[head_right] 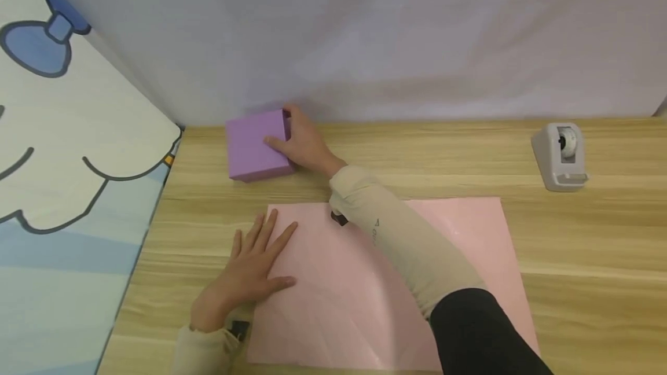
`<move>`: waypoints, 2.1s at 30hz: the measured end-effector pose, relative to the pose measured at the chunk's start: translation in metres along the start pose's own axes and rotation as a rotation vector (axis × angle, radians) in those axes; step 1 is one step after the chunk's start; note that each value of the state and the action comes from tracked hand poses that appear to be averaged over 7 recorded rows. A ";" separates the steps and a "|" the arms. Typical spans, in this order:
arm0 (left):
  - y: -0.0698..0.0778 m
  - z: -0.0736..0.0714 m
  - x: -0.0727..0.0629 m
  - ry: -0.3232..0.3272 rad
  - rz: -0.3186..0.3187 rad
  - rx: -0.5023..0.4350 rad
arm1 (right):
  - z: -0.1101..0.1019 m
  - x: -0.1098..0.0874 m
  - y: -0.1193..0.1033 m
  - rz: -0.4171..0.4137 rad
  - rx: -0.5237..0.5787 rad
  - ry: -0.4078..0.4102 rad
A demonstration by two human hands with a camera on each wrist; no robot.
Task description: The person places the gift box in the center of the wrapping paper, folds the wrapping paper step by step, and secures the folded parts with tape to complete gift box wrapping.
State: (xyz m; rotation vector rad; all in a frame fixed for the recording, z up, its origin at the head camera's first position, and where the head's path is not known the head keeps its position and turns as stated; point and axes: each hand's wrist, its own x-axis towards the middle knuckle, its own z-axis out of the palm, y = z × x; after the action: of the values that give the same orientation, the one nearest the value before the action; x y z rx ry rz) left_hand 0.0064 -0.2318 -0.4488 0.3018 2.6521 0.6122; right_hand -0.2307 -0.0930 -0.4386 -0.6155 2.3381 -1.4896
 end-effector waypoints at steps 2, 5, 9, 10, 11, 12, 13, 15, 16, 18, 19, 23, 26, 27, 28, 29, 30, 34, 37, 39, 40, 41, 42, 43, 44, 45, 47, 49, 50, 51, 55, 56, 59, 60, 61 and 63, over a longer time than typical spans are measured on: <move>0.001 -0.001 0.000 -0.009 -0.009 0.002 | 0.002 -0.001 -0.001 -0.004 0.009 0.000; 0.005 -0.004 -0.001 -0.020 -0.025 -0.010 | 0.003 -0.003 -0.002 -0.002 0.023 0.009; 0.009 -0.006 0.000 -0.040 -0.043 0.006 | 0.002 -0.005 -0.001 0.016 0.051 0.031; 0.009 -0.007 0.000 -0.045 -0.045 0.014 | 0.001 -0.005 0.000 0.024 0.062 0.037; 0.009 -0.006 0.000 -0.044 -0.044 0.020 | 0.000 -0.006 0.001 0.035 0.078 0.045; 0.009 -0.006 0.001 -0.046 -0.043 0.027 | -0.001 -0.006 0.002 0.045 0.100 0.057; 0.009 -0.006 0.001 -0.042 -0.040 0.026 | -0.003 -0.006 0.003 0.054 0.121 0.067; 0.008 -0.005 0.001 -0.033 -0.033 0.020 | -0.005 -0.007 0.005 0.070 0.157 0.083; 0.008 -0.004 0.001 -0.032 -0.032 0.020 | -0.007 -0.008 0.006 0.080 0.174 0.087; 0.007 -0.004 0.002 -0.041 -0.035 0.019 | -0.010 -0.009 0.006 0.092 0.208 0.090; 0.007 -0.003 0.002 -0.047 -0.037 0.019 | -0.012 -0.010 0.007 0.100 0.215 0.086; 0.007 -0.002 0.003 -0.072 -0.045 0.028 | -0.022 -0.020 0.006 0.133 0.241 0.072; 0.007 -0.002 0.004 -0.079 -0.048 0.030 | -0.030 -0.031 0.004 0.146 0.239 0.061; 0.007 -0.003 0.004 -0.080 -0.048 0.028 | -0.032 -0.034 0.004 0.149 0.245 0.055; 0.008 -0.003 0.004 -0.083 -0.049 0.030 | -0.035 -0.038 0.004 0.153 0.244 0.053; 0.008 -0.003 0.004 -0.084 -0.049 0.028 | -0.038 -0.042 0.004 0.156 0.251 0.051; 0.008 -0.003 0.004 -0.083 -0.048 0.026 | -0.042 -0.046 0.004 0.161 0.268 0.048; 0.009 -0.003 0.003 -0.080 -0.045 0.024 | -0.053 -0.064 0.004 0.188 0.289 0.038; 0.008 -0.002 0.003 -0.080 -0.043 0.032 | -0.061 -0.080 0.005 0.192 0.278 0.029; 0.006 -0.001 0.003 -0.072 -0.037 0.035 | -0.066 -0.091 0.005 0.192 0.269 0.025; 0.006 0.000 0.004 -0.067 -0.031 0.040 | -0.069 -0.096 0.006 0.191 0.267 0.027; 0.005 0.001 0.004 -0.049 -0.018 0.033 | -0.071 -0.101 0.007 0.193 0.264 0.028; 0.005 0.001 0.004 -0.037 -0.010 0.027 | -0.073 -0.106 0.009 0.197 0.261 0.030; 0.005 0.001 0.004 -0.022 -0.002 0.020 | -0.074 -0.111 0.010 0.201 0.260 0.030; 0.005 0.001 0.003 -0.009 0.005 0.015 | -0.075 -0.116 0.010 0.209 0.268 0.027; 0.005 0.001 0.002 0.001 0.010 0.011 | -0.076 -0.120 0.012 0.212 0.283 0.025; 0.007 0.001 0.003 -0.005 0.002 0.009 | -0.078 -0.130 0.015 0.223 0.300 0.020; 0.008 -0.001 0.004 -0.030 -0.019 0.017 | -0.080 -0.140 0.017 0.231 0.308 0.015; 0.009 -0.001 0.004 -0.043 -0.030 0.025 | -0.081 -0.145 0.019 0.237 0.304 0.017; 0.010 -0.002 0.004 -0.056 -0.040 0.029 | -0.082 -0.150 0.020 0.244 0.296 0.020; 0.011 -0.003 0.006 -0.071 -0.051 0.022 | -0.088 -0.169 0.027 0.285 0.258 0.035; 0.010 -0.002 0.006 -0.065 -0.048 0.018 | -0.090 -0.173 0.028 0.294 0.256 0.037; 0.008 0.000 0.006 -0.033 -0.029 0.015 | -0.093 -0.184 0.032 0.305 0.286 0.032; 0.008 0.001 0.006 -0.027 -0.026 0.016 | -0.094 -0.187 0.033 0.304 0.292 0.031; 0.007 0.002 0.006 -0.022 -0.023 0.018 | -0.096 -0.191 0.033 0.304 0.300 0.030; 0.006 0.004 0.007 -0.020 -0.020 0.024 | -0.098 -0.198 0.034 0.307 0.306 0.030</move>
State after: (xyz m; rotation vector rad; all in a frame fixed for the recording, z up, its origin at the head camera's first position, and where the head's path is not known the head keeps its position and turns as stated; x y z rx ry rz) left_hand 0.0028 -0.2236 -0.4515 0.2862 2.6413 0.5685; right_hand -0.1122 0.0965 -0.4244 -0.1498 2.0488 -1.6652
